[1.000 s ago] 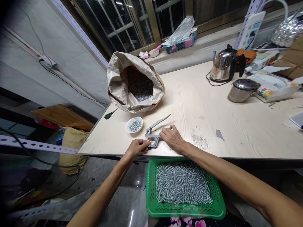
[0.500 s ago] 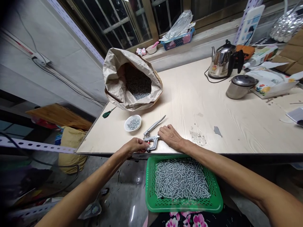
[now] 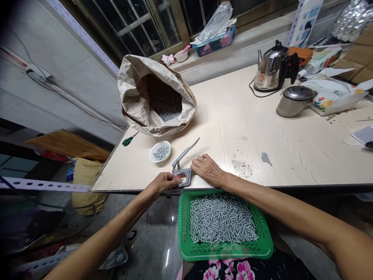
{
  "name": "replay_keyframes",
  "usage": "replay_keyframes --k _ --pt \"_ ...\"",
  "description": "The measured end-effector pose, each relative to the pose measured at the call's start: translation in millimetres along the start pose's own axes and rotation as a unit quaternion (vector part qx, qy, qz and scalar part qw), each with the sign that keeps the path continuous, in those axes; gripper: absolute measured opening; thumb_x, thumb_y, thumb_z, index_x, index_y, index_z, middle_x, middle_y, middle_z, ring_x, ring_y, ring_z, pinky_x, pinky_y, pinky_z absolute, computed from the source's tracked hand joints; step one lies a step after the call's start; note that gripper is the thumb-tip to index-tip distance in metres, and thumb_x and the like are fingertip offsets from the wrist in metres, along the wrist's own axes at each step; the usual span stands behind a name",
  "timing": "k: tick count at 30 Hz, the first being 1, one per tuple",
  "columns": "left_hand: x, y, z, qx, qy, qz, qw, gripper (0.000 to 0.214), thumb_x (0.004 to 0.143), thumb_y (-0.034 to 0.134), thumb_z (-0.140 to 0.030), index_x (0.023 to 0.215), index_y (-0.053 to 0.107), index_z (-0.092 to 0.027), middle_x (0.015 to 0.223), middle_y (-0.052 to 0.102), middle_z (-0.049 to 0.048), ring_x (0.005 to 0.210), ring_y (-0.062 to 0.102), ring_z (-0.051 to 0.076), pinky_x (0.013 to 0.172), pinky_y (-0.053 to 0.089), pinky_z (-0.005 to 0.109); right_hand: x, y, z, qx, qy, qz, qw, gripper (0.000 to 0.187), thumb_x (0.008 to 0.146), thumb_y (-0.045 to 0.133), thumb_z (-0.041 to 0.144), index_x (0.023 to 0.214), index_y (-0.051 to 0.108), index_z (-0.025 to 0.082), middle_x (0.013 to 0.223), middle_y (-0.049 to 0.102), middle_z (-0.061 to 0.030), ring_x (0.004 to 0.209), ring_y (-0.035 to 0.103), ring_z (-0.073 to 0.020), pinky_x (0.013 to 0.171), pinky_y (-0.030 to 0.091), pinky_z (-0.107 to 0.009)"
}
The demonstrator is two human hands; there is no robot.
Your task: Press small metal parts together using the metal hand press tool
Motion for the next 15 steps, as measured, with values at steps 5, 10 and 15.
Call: replay_keyframes --k 5,10,15 --pt "-2.2 1.8 2.7 -0.025 0.000 -0.019 1.000 0.048 0.055 0.067 -0.061 0.056 0.057 -0.014 0.049 0.042 -0.0051 0.051 0.030 0.008 0.053 0.019 0.025 -0.1 4.3 -3.6 0.031 0.018 0.028 0.999 0.021 0.100 0.039 0.021 0.086 0.055 0.017 0.085 0.055 -0.0044 0.082 0.041 -0.0205 0.076 0.028 -0.035" --pt "0.7 4.7 1.0 -0.063 -0.036 0.001 0.997 0.044 0.051 0.072 -0.055 0.052 0.056 -0.014 0.048 0.047 -0.0038 0.050 0.035 0.008 0.053 0.024 0.024 -1.9 5.7 -16.4 0.099 0.055 0.080 0.990 0.018 0.096 0.050 0.034 0.094 0.060 0.019 0.096 0.058 -0.0059 0.091 0.045 -0.0222 0.080 0.032 -0.037" --pt "2.8 6.9 0.8 -0.078 -0.068 0.019 0.994 0.040 0.050 0.076 -0.049 0.053 0.058 -0.014 0.047 0.049 -0.0029 0.050 0.038 0.008 0.053 0.027 0.024 5.1 7.9 -49.5 0.144 0.071 0.122 0.979 0.080 0.074 0.070 0.061 0.134 0.043 0.017 0.138 0.037 -0.0188 0.126 0.029 -0.0369 0.099 0.026 -0.053"
Point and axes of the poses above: each hand's wrist, its own x-axis towards the middle knuckle, its own y-axis out of the palm, z = x × y, the point moved 8 cm from there along x, towards the middle knuckle
